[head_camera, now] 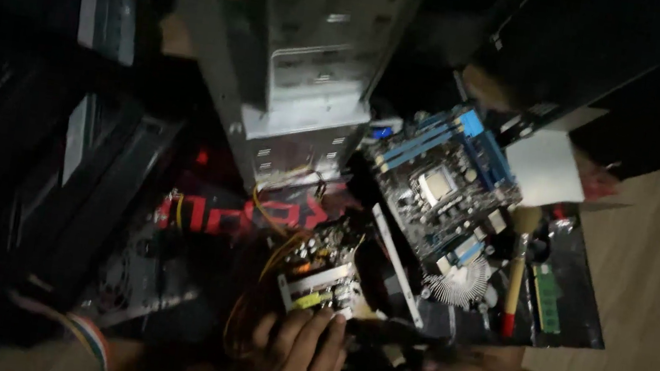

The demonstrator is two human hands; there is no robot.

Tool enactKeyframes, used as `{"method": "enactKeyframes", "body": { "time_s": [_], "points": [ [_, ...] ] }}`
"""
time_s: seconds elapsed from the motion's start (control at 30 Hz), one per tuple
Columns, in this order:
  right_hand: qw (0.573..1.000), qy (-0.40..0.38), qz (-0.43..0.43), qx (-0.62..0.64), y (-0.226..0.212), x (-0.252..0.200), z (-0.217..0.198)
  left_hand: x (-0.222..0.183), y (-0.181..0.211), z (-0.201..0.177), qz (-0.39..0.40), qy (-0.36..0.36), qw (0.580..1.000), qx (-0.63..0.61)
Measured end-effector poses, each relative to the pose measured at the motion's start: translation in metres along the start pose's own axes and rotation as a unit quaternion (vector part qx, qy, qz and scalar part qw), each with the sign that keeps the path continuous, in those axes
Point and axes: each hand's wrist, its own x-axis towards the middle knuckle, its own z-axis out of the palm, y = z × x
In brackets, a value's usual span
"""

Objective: Reassembling a computer power supply by placing the internal circuit board into the metal casing and securing it with a screwdriver.

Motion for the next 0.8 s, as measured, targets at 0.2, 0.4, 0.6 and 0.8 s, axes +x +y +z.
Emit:
{"method": "enactKeyframes", "body": {
  "time_s": [0.2,0.4,0.6,0.8],
  "points": [
    [0.911,-0.047,-0.366,-0.187,-0.003,-0.016,0.009,0.013,0.004,-0.009,-0.011,0.037,0.999,-0.015],
    [0.875,0.02,-0.404,-0.265,0.021,-0.003,-0.008,0.01,0.003,-0.007,-0.01,0.007,1.0,-0.014],
    [0.696,0.134,-0.5,-0.498,0.029,-0.006,-0.007,0.011,0.004,-0.005,-0.04,-0.007,0.998,-0.044],
    [0.836,0.0,-0.467,-0.287,0.031,-0.006,-0.006,0.01,0.01,-0.005,-0.075,-0.022,0.996,-0.037]
  ]
}}
